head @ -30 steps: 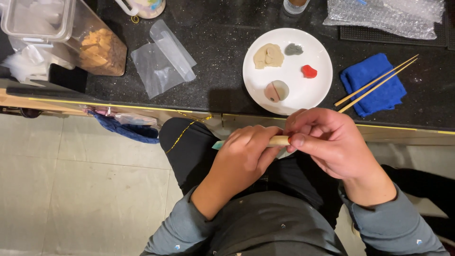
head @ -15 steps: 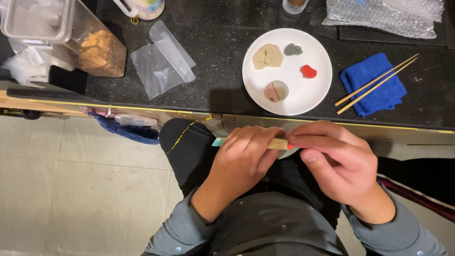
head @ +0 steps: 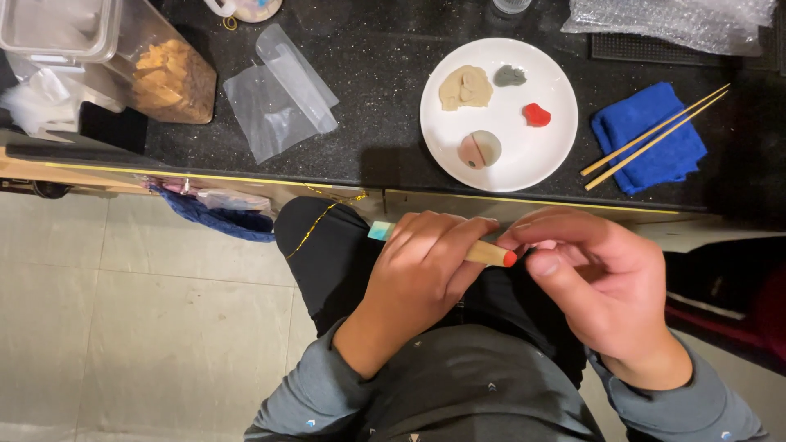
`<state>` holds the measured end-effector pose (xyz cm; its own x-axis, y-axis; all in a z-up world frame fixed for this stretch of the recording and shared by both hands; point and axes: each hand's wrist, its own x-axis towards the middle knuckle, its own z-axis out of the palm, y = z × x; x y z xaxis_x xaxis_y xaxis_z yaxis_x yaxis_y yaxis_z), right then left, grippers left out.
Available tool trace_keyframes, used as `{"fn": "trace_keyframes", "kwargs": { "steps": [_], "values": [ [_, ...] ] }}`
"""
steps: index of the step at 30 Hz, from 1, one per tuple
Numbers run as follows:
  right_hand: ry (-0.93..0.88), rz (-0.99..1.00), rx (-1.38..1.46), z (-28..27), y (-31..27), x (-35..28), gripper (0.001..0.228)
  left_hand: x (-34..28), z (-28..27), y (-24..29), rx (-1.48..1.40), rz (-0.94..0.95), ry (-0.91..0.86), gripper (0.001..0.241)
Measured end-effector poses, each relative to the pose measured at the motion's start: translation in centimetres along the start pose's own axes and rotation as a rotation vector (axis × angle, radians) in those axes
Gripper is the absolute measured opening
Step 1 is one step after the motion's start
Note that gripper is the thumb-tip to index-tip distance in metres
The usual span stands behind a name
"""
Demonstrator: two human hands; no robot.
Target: Shaping a small piece of dough into a decorative pastry, adding a red dough accent and using a wooden tool to refine the shape.
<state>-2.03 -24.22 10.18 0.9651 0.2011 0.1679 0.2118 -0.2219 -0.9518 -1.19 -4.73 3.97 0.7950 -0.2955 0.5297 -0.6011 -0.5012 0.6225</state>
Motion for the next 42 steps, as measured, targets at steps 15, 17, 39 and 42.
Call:
{"fn": "trace_keyframes", "kwargs": {
  "steps": [15, 17, 39, 42],
  "values": [
    [0.003, 0.021, 0.150, 0.5, 1.0, 0.2, 0.019, -0.2, 0.5, -0.2, -0.068, -0.023, 0.030, 0.022],
    [0.050, 0.032, 0.459, 0.9, 1.4, 0.2, 0.023, -0.6, 1.0, -0.7, -0.185, -0.107, -0.003, 0.029],
    [0.006, 0.996, 1.478, 3.0, 11.3, -4.4, 0.032, -0.7, 4.4, 1.3, -0.376, -0.178, -0.028, 0.027],
    [0.115, 0.981, 1.500, 2.1, 12.4, -4.9, 0.023, -0.3, 4.6, 0.7, -0.411, -0.127, -0.068, 0.030]
  ]
}}
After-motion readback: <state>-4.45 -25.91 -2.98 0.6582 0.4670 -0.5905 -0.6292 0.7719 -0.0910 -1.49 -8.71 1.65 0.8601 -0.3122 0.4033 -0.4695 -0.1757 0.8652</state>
